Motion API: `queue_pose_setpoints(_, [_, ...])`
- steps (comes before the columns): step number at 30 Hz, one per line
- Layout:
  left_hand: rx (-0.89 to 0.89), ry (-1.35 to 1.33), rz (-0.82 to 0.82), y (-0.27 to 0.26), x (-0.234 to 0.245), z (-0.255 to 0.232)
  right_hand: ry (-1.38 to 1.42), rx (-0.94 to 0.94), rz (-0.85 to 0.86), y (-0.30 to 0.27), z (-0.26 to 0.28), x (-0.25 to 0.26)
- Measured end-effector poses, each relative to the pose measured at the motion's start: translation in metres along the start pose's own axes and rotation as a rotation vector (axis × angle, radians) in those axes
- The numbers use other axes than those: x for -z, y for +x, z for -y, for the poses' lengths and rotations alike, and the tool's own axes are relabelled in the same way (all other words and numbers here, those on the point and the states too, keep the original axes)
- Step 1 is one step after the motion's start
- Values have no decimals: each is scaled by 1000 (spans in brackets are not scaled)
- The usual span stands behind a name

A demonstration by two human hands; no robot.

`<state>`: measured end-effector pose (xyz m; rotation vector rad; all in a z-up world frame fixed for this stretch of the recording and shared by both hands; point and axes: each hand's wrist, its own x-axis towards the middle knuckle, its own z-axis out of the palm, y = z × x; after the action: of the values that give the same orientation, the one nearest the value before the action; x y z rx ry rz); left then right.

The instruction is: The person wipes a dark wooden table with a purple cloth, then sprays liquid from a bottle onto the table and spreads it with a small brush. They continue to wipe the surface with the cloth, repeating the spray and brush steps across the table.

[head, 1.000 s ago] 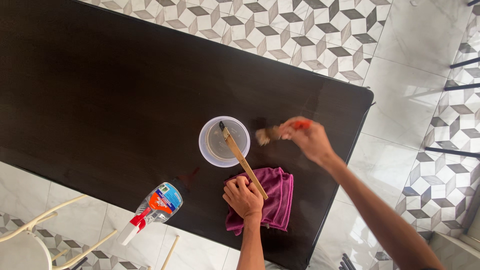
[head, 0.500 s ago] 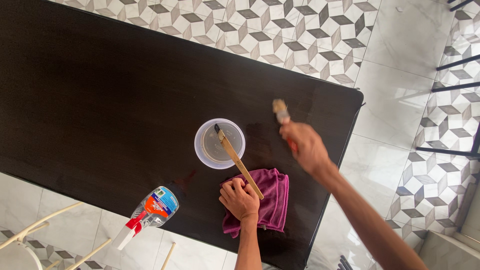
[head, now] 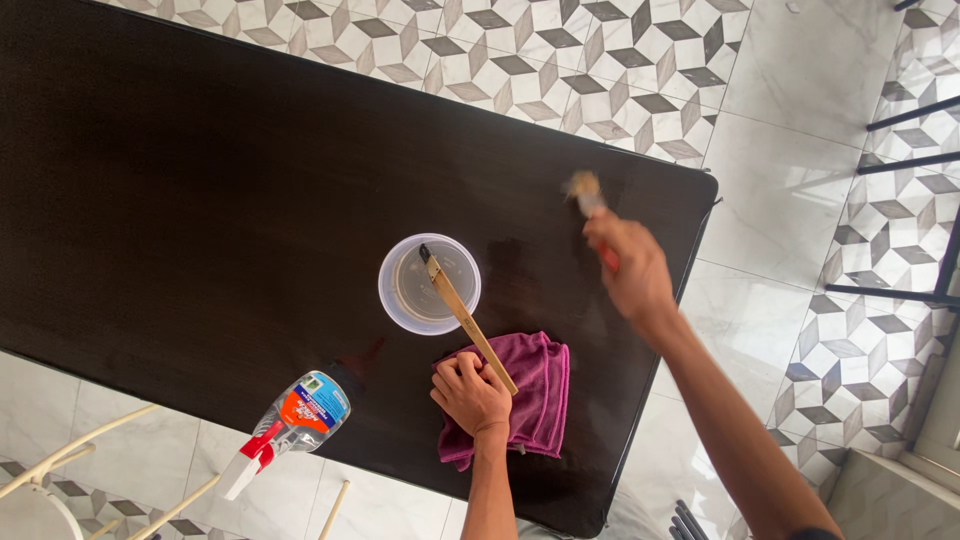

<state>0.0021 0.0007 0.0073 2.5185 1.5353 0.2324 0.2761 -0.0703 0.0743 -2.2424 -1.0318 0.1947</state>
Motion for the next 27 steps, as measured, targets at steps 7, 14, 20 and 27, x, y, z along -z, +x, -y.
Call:
queue_pose_setpoints(7, [2, 2, 12, -2, 2, 0, 33, -58, -158, 12, 7, 1])
queue_pose_setpoints(14, [-17, -21, -31, -2, -2, 1, 84, -3, 100, -118, 59, -10])
queue_pose_setpoints(20, [-12, 9, -21, -2, -3, -1, -65, -45, 75, -105, 29, -2])
queue_pose_setpoints(27, [-31, 21, -46, 0, -1, -3, -96, -116, -195, -4, -24, 23])
